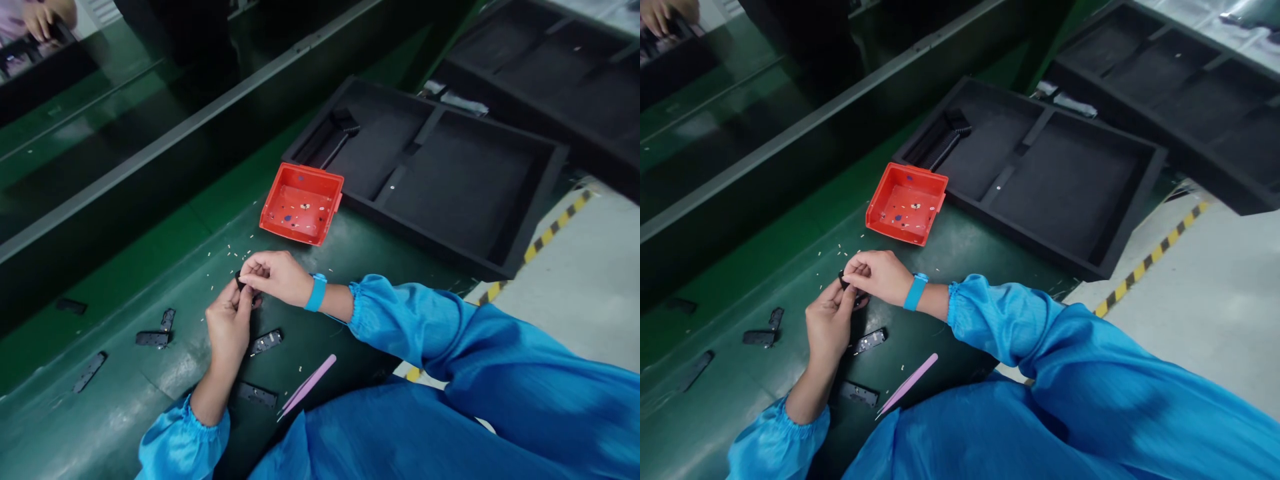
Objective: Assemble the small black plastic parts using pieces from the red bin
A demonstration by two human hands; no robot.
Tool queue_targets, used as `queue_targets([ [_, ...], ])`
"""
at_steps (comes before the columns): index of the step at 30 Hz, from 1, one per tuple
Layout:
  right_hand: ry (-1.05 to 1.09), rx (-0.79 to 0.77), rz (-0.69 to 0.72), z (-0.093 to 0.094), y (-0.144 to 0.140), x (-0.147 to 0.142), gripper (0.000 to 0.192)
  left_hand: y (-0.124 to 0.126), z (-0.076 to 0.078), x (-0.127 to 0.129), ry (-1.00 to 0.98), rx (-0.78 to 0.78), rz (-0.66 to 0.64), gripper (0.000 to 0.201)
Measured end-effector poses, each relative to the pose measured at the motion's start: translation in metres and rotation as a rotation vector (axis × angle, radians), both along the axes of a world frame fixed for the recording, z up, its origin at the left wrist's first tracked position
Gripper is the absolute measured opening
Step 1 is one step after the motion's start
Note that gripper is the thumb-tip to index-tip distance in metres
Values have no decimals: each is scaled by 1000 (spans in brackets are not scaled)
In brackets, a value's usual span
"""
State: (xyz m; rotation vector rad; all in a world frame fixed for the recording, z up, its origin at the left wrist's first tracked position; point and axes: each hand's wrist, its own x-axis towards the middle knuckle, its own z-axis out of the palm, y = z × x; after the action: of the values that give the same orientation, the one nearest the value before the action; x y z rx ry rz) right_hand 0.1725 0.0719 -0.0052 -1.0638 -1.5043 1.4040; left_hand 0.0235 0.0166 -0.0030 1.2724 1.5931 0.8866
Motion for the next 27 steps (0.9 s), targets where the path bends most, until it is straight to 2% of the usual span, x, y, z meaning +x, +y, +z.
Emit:
queue_targets([
  [4,21,-56,16,-1,2,0,7,0,-1,0,-45,-18,11,38],
  [7,16,-43,-2,0,1,-1,6,0,-1,1,-2,-7,9,37],
  [12,-62,35,-5,2,0,-1,8,-1,2,1,93,25,-3,35],
  [17,-142,151,-2,2,0,0,9,1,4,1,56,4,2,35],
  [27,-50,33,12,2,0,1,7,1,4,4,-49,-23,28,38],
])
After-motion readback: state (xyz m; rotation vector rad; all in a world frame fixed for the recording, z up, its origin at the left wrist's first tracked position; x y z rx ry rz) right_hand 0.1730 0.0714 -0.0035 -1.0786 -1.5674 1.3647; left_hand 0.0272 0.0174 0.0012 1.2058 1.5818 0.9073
